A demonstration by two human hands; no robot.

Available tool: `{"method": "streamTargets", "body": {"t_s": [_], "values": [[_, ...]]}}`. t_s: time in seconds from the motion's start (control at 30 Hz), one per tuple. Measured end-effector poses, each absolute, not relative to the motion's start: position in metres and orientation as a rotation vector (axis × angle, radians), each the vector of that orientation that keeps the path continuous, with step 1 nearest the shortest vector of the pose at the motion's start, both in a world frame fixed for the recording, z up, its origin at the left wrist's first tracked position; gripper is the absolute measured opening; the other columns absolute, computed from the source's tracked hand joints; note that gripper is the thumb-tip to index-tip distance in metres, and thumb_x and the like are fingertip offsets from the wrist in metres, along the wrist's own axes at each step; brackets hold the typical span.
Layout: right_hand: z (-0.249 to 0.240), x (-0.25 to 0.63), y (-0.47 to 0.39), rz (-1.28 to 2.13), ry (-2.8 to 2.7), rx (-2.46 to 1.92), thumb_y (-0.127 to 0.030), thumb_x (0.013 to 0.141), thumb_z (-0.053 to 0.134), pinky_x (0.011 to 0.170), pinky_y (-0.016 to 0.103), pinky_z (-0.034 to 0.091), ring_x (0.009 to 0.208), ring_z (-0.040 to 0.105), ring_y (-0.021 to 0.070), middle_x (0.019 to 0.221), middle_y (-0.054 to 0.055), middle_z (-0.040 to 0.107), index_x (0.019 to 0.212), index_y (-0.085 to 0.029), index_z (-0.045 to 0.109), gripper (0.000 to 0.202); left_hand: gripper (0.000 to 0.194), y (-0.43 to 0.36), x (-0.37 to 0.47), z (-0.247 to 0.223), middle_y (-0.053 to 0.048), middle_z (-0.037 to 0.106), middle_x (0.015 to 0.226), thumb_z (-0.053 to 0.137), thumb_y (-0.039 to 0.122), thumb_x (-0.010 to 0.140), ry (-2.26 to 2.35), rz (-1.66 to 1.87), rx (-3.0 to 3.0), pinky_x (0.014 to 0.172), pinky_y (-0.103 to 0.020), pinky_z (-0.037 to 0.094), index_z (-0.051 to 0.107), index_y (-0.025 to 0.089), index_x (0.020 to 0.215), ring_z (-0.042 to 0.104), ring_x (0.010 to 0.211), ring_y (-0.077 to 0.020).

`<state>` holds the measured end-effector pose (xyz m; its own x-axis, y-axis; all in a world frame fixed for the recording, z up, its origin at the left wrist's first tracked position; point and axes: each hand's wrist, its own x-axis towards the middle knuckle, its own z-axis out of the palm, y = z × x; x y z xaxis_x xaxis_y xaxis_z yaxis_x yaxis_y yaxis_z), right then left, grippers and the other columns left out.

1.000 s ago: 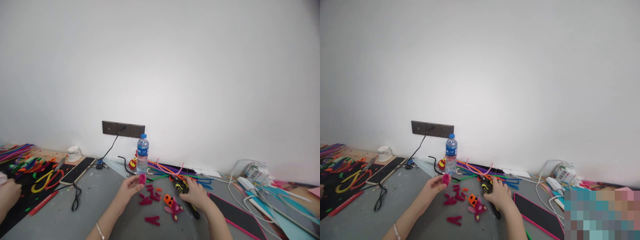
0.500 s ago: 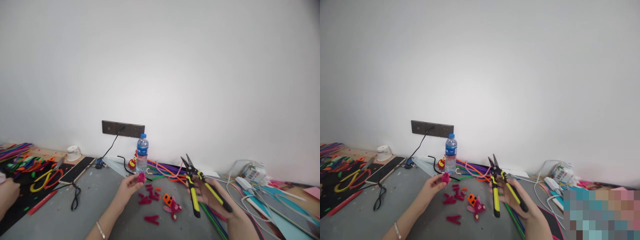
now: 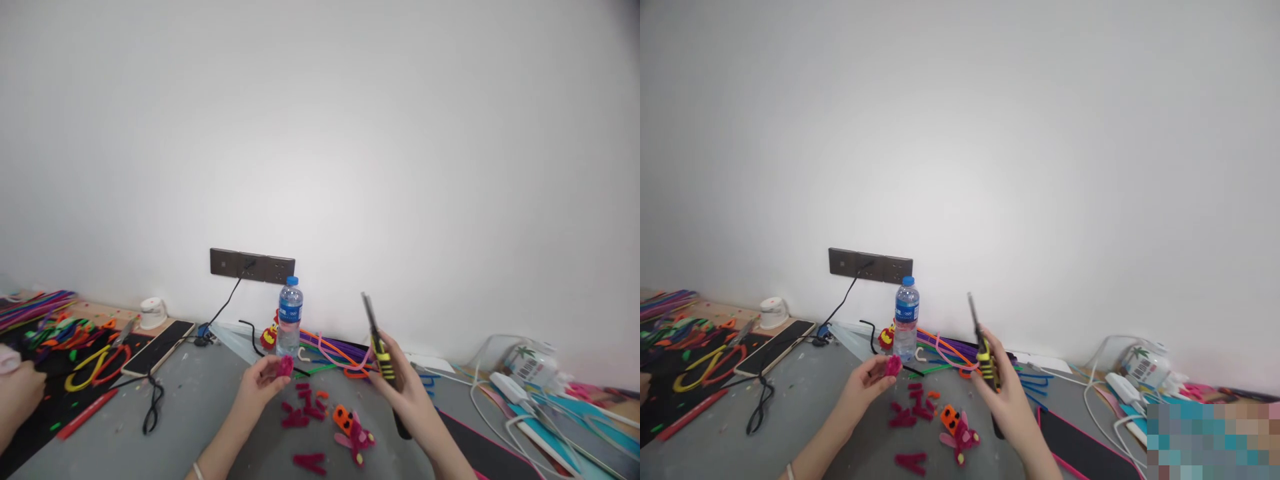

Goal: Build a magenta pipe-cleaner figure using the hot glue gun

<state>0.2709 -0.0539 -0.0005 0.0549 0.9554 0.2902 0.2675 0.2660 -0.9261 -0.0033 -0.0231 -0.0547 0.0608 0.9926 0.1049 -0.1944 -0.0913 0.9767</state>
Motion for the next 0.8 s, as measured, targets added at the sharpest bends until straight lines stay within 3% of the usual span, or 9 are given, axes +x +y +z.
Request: {"method": "streamTargets", "body": {"t_s": [0.07, 0.13, 0.3, 0.8], "values": [[-0.005, 0.259, -0.052, 0.594, -1.628, -1.291, -0.028, 0.072, 0.063, 0.11, 0.047, 0.028, 0.13, 0.041, 0.0303, 0.139, 0.011, 0.046, 0.139, -0.026, 0.035, 0.073, 0.044, -0.022, -0.005, -0.056, -0.008, 0.076, 0.09, 0.086, 0.042, 0.055, 0.981, 1.331, 1.172, 0.08, -0.034, 0.052, 0.069, 0.017, 0.087, 0.068, 0.089, -0.0273], [-0.01, 0.247, -0.051, 0.489, -1.771, -1.359, -0.019, 0.068, 0.058, 0.105, 0.046, 0.034, 0.121, 0.049, 0.0293, 0.129, 0.011, 0.054, 0.131, -0.023, 0.043, 0.065, 0.043, -0.022, -0.005, -0.056, -0.007, 0.075, 0.09, 0.085, 0.04, 0.057, 0.968, 1.345, 1.17, 0.081, -0.033, 0.052, 0.067, 0.018, 0.089, 0.068, 0.089, -0.0258], [-0.018, 0.228, -0.051, 0.394, -1.979, -1.436, -0.019, 0.07, 0.054, 0.088, 0.04, 0.047, 0.099, 0.059, 0.0272, 0.109, 0.01, 0.062, 0.119, -0.019, 0.051, 0.049, 0.037, -0.024, -0.006, -0.052, -0.005, 0.073, 0.085, 0.084, 0.035, 0.059, 0.918, 1.384, 1.149, 0.082, -0.031, 0.05, 0.064, 0.019, 0.086, 0.068, 0.087, -0.023], [-0.019, 0.22, -0.059, 0.456, -2.102, -1.456, -0.012, 0.064, 0.055, 0.098, 0.042, 0.041, 0.115, 0.054, 0.0292, 0.129, 0.013, 0.058, 0.126, -0.019, 0.052, 0.062, 0.028, -0.027, -0.006, -0.048, 0.003, 0.065, 0.07, 0.085, 0.028, 0.061, 0.838, 1.449, 1.16, 0.068, -0.02, 0.046, 0.062, 0.018, 0.072, 0.061, 0.07, -0.0132]]}}
